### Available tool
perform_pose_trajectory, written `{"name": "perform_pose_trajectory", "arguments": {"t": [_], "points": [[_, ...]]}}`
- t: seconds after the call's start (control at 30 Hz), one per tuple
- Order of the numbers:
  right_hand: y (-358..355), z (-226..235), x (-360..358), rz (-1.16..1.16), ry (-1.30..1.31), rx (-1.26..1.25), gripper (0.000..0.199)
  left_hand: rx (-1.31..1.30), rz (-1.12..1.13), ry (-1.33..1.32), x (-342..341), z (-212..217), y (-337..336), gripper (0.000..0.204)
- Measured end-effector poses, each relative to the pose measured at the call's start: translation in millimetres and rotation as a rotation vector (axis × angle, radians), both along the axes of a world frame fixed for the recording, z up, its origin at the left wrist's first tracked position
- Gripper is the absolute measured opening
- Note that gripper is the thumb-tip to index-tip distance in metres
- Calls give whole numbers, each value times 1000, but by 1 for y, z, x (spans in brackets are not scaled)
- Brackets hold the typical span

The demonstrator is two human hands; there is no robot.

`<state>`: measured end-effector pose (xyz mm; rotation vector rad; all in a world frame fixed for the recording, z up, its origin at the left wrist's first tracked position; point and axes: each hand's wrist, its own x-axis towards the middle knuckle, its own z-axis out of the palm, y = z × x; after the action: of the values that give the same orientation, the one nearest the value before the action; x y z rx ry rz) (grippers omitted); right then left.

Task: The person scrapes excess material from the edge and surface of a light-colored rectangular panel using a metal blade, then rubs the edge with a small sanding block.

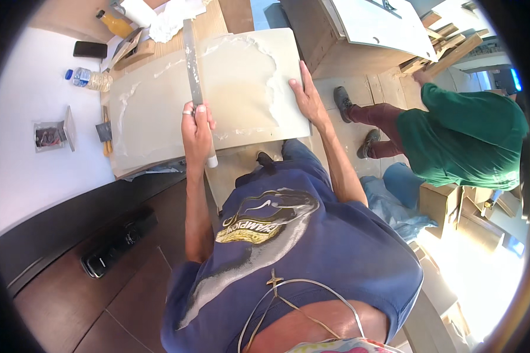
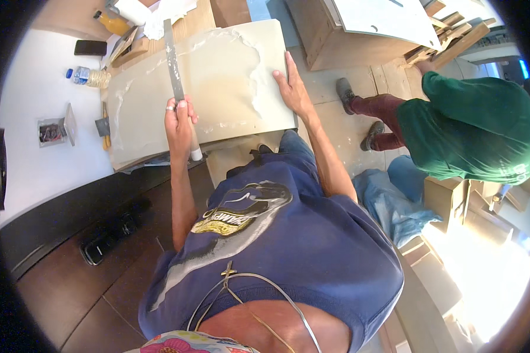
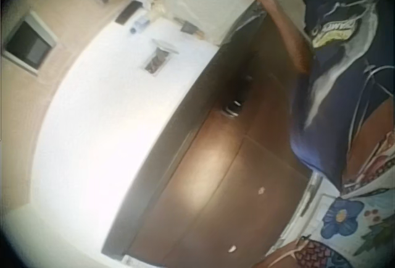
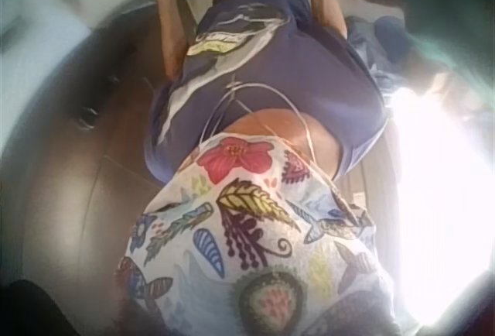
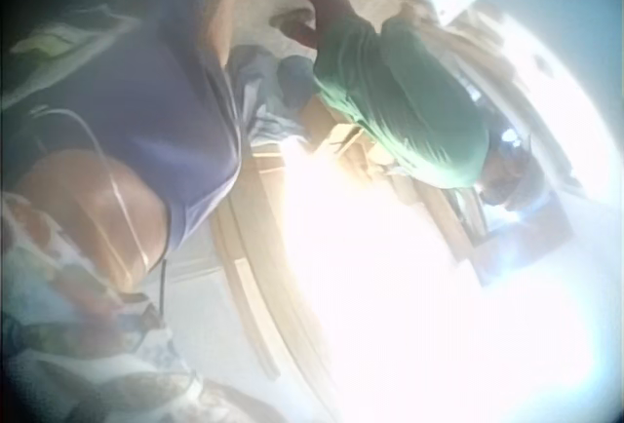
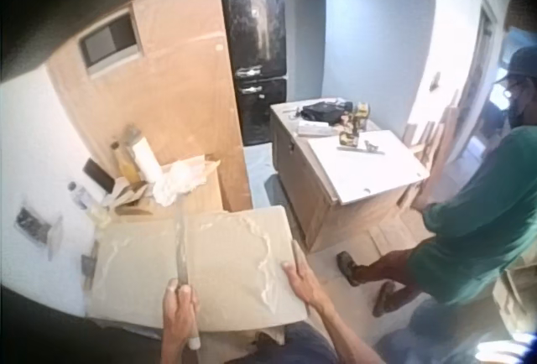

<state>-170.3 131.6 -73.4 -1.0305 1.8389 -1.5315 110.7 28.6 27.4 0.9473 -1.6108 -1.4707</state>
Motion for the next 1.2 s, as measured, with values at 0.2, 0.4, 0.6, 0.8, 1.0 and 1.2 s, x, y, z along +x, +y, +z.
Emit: {"name": "perform_pose_trajectory", "arguments": {"t": [0.2,0.4,0.6,0.8,1.0,1.2], "points": [[-115,-11,-79,7,133,38,77,-69,-95,-108,-50,-11,-68,26],[-211,-9,-129,-150,-50,-217,44,-485,-3,-756,-67,12,-168,28],[-187,-48,-164,-295,-152,-120,31,-827,15,-1114,-77,-8,-274,30],[-151,-56,-183,-133,-183,38,45,-952,83,-1194,-58,-31,-296,35],[-175,68,-139,-26,114,-202,47,-920,216,-237,-171,26,-218,45],[-173,140,-25,633,-1087,-510,84,-993,100,20,-263,1,-123,49]]}}
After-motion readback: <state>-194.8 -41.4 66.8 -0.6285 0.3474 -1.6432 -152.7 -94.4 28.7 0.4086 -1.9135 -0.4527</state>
